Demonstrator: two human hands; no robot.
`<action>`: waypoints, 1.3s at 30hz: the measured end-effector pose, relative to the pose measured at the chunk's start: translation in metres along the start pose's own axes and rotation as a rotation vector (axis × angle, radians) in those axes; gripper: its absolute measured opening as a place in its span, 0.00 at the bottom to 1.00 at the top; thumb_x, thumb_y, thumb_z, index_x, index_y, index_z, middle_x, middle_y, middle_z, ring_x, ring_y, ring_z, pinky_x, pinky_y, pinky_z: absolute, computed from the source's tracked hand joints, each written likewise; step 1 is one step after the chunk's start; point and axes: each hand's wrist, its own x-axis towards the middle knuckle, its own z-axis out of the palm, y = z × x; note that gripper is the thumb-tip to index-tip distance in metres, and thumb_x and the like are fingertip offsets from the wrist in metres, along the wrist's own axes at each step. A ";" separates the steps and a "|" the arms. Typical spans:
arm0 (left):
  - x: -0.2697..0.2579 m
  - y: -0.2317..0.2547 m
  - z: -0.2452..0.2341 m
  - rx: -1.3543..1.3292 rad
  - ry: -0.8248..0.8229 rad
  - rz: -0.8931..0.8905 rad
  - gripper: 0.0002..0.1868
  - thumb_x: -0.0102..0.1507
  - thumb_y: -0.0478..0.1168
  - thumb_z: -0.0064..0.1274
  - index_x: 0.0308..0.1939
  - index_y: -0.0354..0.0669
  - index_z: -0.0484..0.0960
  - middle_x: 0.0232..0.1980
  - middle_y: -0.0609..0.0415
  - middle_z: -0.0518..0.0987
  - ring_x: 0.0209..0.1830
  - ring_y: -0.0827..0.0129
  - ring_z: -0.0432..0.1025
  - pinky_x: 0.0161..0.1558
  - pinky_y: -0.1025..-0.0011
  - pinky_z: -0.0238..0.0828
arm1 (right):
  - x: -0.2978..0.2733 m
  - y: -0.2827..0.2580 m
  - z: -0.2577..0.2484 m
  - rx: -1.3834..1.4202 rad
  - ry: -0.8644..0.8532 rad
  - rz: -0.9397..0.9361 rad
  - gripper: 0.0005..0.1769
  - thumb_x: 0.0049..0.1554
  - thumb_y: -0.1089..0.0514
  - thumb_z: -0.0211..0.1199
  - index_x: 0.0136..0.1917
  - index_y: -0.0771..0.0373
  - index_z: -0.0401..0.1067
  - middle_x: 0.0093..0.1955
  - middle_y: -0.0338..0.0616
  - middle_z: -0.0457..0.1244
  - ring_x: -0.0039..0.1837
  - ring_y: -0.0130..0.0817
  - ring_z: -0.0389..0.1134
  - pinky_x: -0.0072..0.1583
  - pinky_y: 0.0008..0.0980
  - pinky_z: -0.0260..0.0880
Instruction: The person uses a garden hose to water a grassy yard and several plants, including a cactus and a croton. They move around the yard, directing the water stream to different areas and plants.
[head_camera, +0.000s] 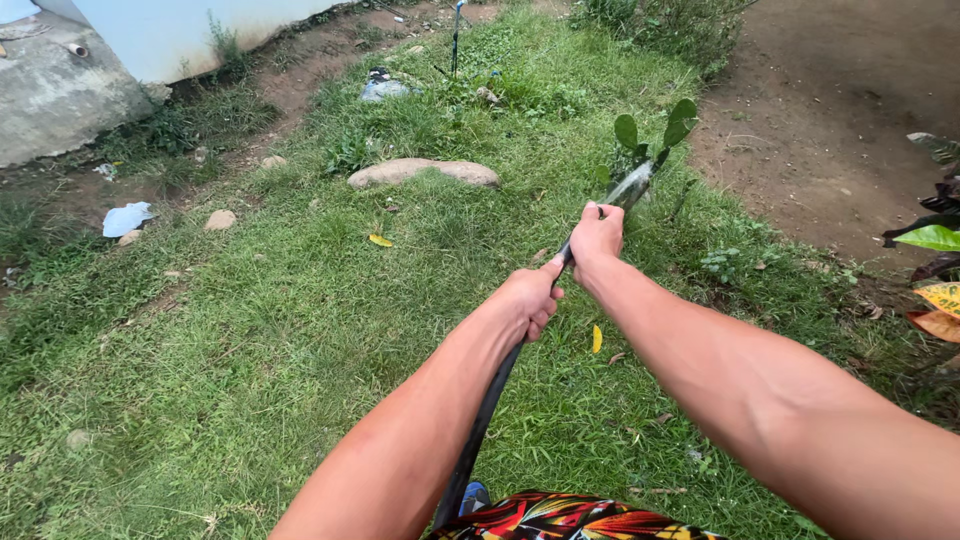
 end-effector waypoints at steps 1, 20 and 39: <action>-0.001 0.001 -0.001 0.000 0.005 0.006 0.28 0.69 0.68 0.41 0.32 0.48 0.70 0.20 0.64 0.61 0.12 0.77 0.49 0.17 0.71 0.45 | 0.002 0.001 0.002 0.010 0.008 -0.016 0.18 0.65 0.43 0.55 0.61 0.55 0.65 0.56 0.49 0.67 0.55 0.44 0.68 0.56 0.47 0.67; -0.010 0.004 -0.024 -0.078 0.084 0.032 0.28 0.68 0.67 0.41 0.33 0.47 0.70 0.20 0.64 0.61 0.13 0.77 0.49 0.18 0.72 0.44 | -0.004 -0.010 0.037 0.039 -0.064 -0.107 0.17 0.64 0.45 0.56 0.60 0.56 0.66 0.55 0.50 0.66 0.54 0.44 0.68 0.55 0.47 0.67; -0.018 0.003 -0.027 -0.110 0.089 0.045 0.27 0.69 0.66 0.42 0.34 0.47 0.70 0.20 0.65 0.60 0.12 0.79 0.48 0.17 0.74 0.44 | -0.016 -0.019 0.035 0.072 -0.102 -0.084 0.16 0.64 0.46 0.55 0.60 0.56 0.66 0.54 0.49 0.67 0.51 0.41 0.69 0.52 0.46 0.70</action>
